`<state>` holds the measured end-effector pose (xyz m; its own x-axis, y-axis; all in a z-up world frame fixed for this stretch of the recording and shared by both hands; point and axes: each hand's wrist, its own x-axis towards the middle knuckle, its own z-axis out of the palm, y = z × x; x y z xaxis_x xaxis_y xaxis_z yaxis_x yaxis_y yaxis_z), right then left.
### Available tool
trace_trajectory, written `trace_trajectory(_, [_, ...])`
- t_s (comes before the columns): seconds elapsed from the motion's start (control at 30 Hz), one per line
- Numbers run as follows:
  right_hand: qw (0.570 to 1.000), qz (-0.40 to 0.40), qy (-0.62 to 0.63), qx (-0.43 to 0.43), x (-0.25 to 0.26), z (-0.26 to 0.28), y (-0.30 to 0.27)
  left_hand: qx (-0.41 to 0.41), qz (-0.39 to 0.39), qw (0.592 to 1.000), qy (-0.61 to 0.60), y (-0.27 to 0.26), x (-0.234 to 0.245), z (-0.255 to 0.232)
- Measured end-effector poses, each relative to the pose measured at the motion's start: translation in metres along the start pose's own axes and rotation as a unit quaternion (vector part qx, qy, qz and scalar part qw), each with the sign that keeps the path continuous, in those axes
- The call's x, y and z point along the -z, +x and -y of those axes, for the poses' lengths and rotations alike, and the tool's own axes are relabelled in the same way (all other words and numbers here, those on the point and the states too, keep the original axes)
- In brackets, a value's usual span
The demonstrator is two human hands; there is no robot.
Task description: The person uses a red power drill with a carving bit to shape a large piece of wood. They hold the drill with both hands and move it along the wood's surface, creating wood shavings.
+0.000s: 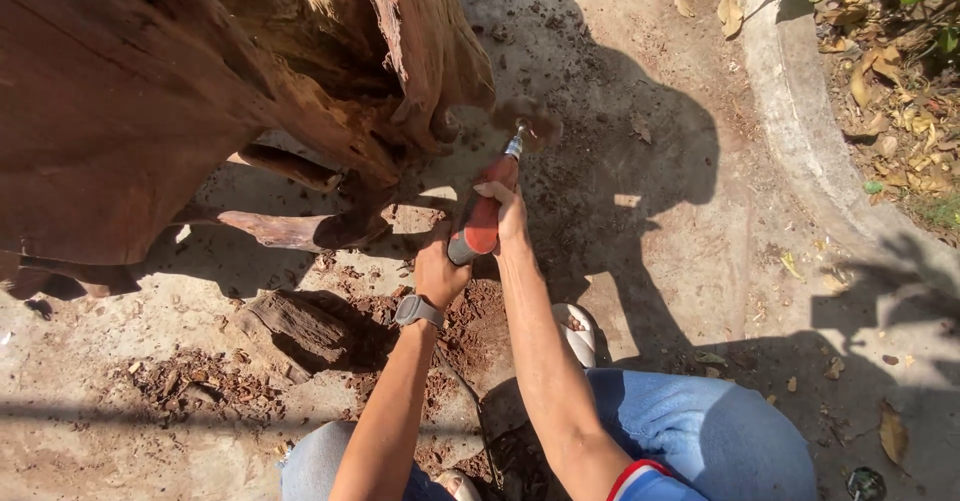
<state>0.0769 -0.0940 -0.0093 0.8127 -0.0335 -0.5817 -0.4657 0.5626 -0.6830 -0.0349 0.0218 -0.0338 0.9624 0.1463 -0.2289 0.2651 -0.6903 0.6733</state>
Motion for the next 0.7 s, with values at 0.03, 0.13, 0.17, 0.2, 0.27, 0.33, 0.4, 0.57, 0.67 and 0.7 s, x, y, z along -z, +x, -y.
trace_trajectory(0.03, [1.0, -0.005, 0.004, 0.007, 0.012, 0.008, -0.009, -0.009, 0.004, 1.0, 0.0, -0.002, 0.003, -0.009])
trace_trajectory(0.13, [0.995, -0.059, -0.051, 0.061, 0.026, 0.056, -0.063, -0.109, -0.01, 0.989, -0.097, -0.013, 0.008, -0.047])
trace_trajectory(0.17, [0.992, -0.057, -0.048, 0.104, 0.013, 0.084, -0.098, -0.157, -0.015, 0.977, -0.144, -0.016, 0.009, -0.065])
trace_trajectory(0.2, [0.986, -0.055, -0.044, 0.148, -0.001, 0.112, -0.131, -0.205, -0.019, 0.96, -0.191, -0.018, 0.009, -0.083])
trace_trajectory(0.27, [0.982, -0.034, -0.024, 0.186, 0.023, 0.124, -0.137, -0.241, -0.01, 0.938, -0.25, -0.035, 0.025, -0.136])
trace_trajectory(0.33, [0.975, -0.011, -0.008, 0.223, 0.029, 0.15, -0.168, -0.271, -0.003, 0.911, -0.31, -0.055, 0.035, -0.184])
trace_trajectory(0.4, [0.958, 0.137, 0.056, 0.246, 0.017, 0.185, -0.222, -0.314, -0.023, 0.87, -0.38, -0.079, 0.04, -0.221])
trace_trajectory(0.57, [0.913, 0.157, -0.109, 0.36, 0.062, 0.16, -0.255, -0.299, -0.06, 0.846, -0.438, -0.108, 0.049, -0.251])
trace_trajectory(0.67, [0.866, 0.132, -0.227, 0.427, 0.063, 0.153, -0.245, -0.32, -0.069, 0.848, -0.417, -0.1, 0.049, -0.245])
trace_trajectory(0.7, [0.829, 0.113, -0.278, 0.471, 0.059, 0.157, -0.236, -0.331, -0.074, 0.846, -0.41, -0.096, 0.052, -0.247])
